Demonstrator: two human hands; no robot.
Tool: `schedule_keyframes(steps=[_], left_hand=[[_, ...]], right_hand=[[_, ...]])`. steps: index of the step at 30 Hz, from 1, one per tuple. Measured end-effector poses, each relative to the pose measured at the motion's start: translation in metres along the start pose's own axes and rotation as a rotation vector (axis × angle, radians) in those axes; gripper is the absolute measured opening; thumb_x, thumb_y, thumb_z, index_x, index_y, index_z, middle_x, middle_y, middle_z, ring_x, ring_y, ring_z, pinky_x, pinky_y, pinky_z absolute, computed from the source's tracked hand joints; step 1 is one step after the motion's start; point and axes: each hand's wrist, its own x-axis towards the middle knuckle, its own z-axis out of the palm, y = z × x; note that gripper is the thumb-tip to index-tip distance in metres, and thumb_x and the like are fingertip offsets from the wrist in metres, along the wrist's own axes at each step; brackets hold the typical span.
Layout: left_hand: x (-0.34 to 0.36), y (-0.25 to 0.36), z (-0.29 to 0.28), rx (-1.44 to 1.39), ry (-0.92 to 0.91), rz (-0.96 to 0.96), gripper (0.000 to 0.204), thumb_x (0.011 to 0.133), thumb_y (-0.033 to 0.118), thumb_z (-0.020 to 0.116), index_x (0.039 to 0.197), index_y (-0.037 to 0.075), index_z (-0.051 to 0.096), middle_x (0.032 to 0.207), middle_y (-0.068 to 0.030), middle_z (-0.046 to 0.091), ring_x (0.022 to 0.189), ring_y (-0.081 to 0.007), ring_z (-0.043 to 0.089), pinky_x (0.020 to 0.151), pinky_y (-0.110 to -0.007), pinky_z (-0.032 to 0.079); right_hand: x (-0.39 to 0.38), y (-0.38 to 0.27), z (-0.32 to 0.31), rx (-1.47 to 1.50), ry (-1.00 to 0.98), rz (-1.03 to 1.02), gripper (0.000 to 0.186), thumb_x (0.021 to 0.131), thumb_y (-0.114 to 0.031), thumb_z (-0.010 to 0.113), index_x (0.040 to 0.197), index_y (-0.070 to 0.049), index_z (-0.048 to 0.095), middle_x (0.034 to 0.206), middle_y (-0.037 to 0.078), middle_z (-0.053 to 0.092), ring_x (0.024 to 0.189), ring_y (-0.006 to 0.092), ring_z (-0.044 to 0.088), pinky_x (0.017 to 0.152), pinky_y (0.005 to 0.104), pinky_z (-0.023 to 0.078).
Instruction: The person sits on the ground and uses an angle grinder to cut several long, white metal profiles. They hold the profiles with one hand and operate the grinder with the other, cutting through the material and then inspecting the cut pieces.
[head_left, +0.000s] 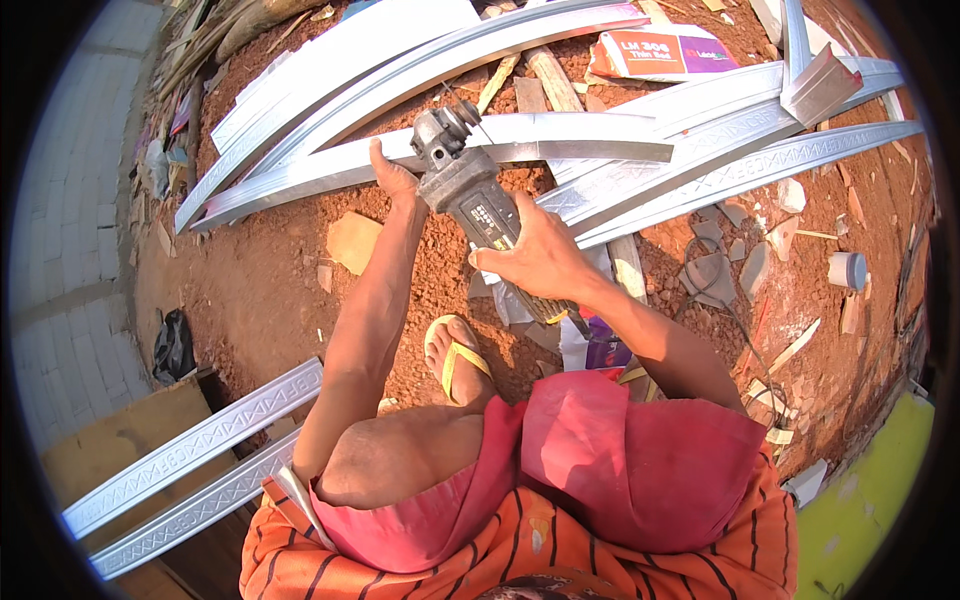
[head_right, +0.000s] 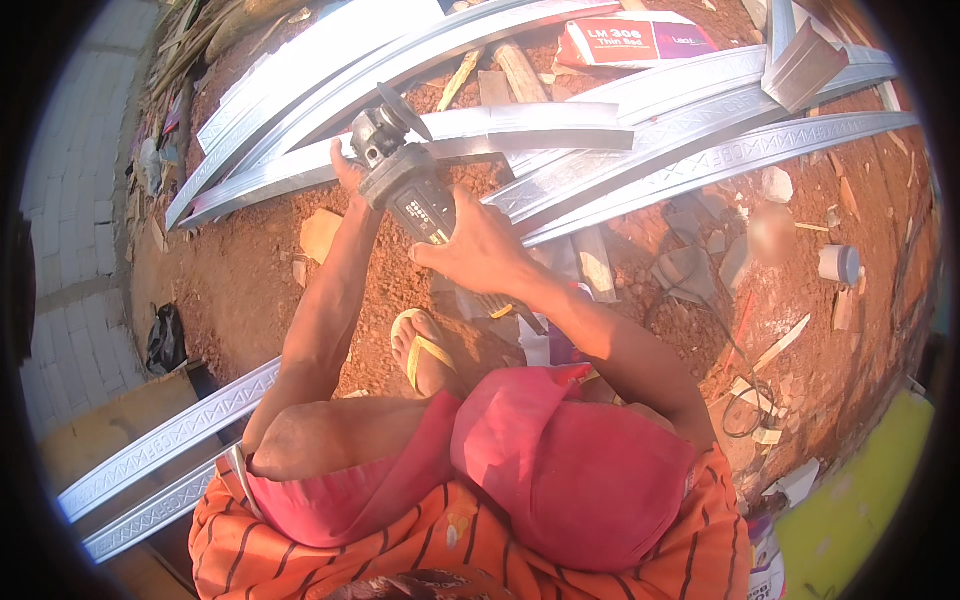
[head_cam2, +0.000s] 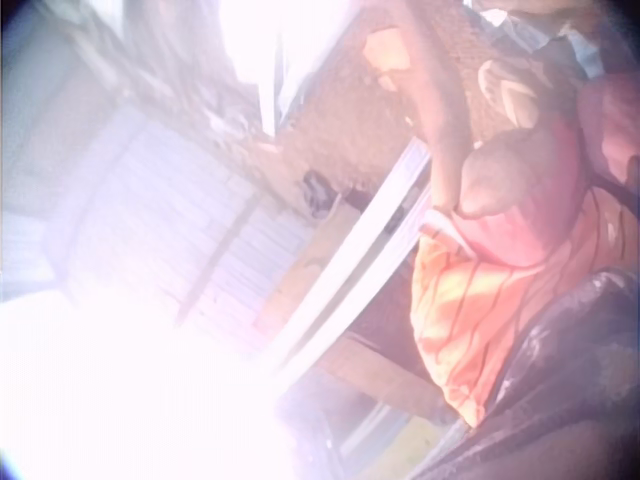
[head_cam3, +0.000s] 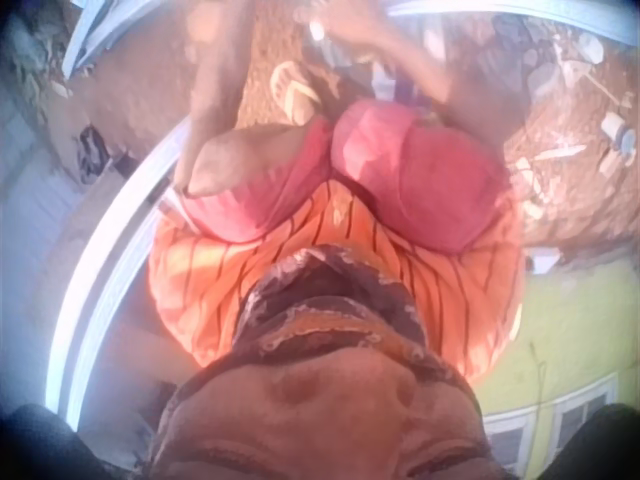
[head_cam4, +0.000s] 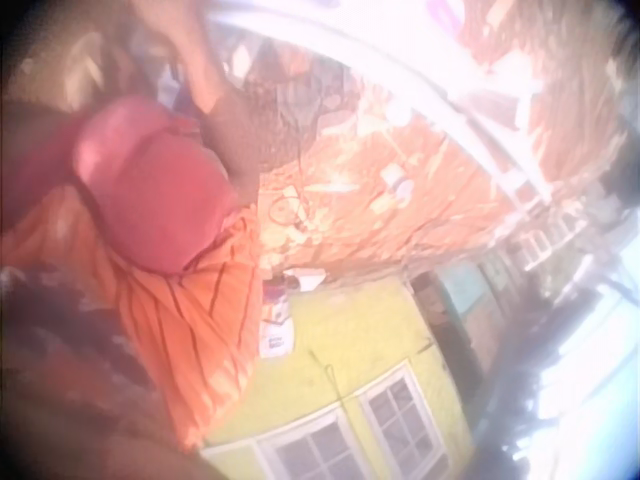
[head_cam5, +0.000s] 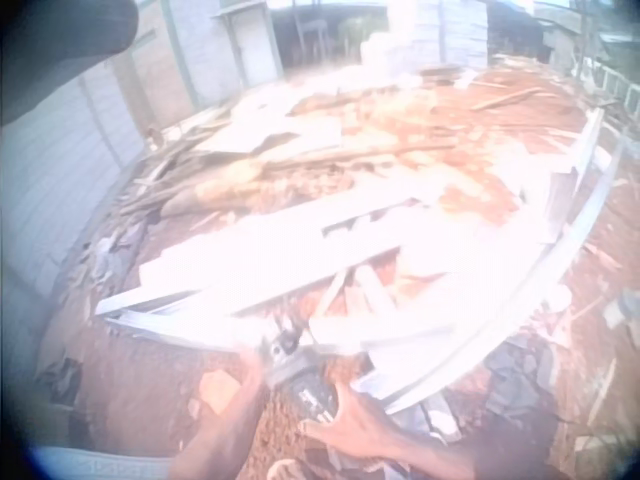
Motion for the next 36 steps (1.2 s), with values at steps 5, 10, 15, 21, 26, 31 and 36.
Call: schedule_keyframes(steps=[5,10,15,21,26,31,36], left_hand=[[-0.03,-0.016,0.044,0.138,0.097,0.143,0.05,0.085,0.042,0.063,0.118,0.007,0.049,0.112,-0.0105,0.059,0.11,-0.0273,0.058,0.097,-0.048,0.047],[-0.032,-0.011,0.038,0.162,0.037,0.154,0.049,0.085,0.042,0.062,0.118,0.008,0.049,0.111,-0.01,0.06,0.108,-0.0267,0.059,0.095,-0.048,0.047],[-0.033,-0.012,0.041,0.171,0.055,0.174,0.047,0.086,0.042,0.062,0.116,0.007,0.051,0.109,-0.0099,0.062,0.106,-0.0266,0.06,0.095,-0.046,0.047],[-0.024,-0.011,0.027,0.126,0.027,0.116,0.045,0.084,0.039,0.064,0.114,0.007,0.052,0.109,-0.0091,0.062,0.106,-0.0252,0.059,0.097,-0.045,0.045],[-0.02,-0.014,0.025,0.105,0.067,0.114,0.044,0.085,0.039,0.063,0.113,0.007,0.052,0.107,-0.0087,0.062,0.106,-0.025,0.059,0.097,-0.045,0.045],[-0.023,-0.017,0.03,0.166,0.054,0.151,0.046,0.092,0.042,0.047,0.118,0.004,0.051,0.114,-0.0158,0.06,0.111,-0.0324,0.057,0.099,-0.05,0.042],[-0.024,-0.016,0.032,0.169,0.075,0.157,0.046,0.092,0.042,0.047,0.117,0.004,0.052,0.113,-0.0142,0.06,0.11,-0.0312,0.057,0.098,-0.05,0.042]], right_hand=[[-0.002,0.011,0.002,0.142,0.087,0.065,0.085,0.071,-0.04,0.072,0.128,0.016,0.042,0.101,0.029,0.065,0.095,0.0387,0.066,0.083,0.041,0.052],[0.004,0.015,0.012,0.176,0.087,0.12,0.087,0.071,-0.041,0.072,0.126,0.018,0.041,0.1,0.031,0.065,0.095,0.0393,0.066,0.084,0.0412,0.052],[0.004,0.015,0.018,0.179,0.137,0.119,0.083,0.071,-0.039,0.073,0.124,0.017,0.043,0.102,0.031,0.064,0.096,0.0392,0.066,0.084,0.0412,0.052],[0.006,0.015,0.022,0.249,0.156,0.13,0.074,0.072,-0.035,0.074,0.122,0.012,0.047,0.105,0.027,0.064,0.098,0.0353,0.065,0.085,0.0396,0.051],[0.009,0.018,0.025,0.303,0.131,0.111,0.066,0.073,-0.032,0.074,0.118,0.009,0.049,0.103,0.023,0.064,0.095,0.0308,0.065,0.084,0.0385,0.051],[0.008,0.015,0.023,0.301,0.146,0.084,0.06,0.073,-0.031,0.073,0.114,0.007,0.052,0.1,0.021,0.064,0.092,0.0295,0.064,0.083,0.0387,0.05],[0.011,0.021,0.028,0.331,0.15,0.101,0.058,0.073,-0.031,0.073,0.112,0.007,0.052,0.098,0.02,0.064,0.091,0.0293,0.064,0.083,0.0394,0.05]])
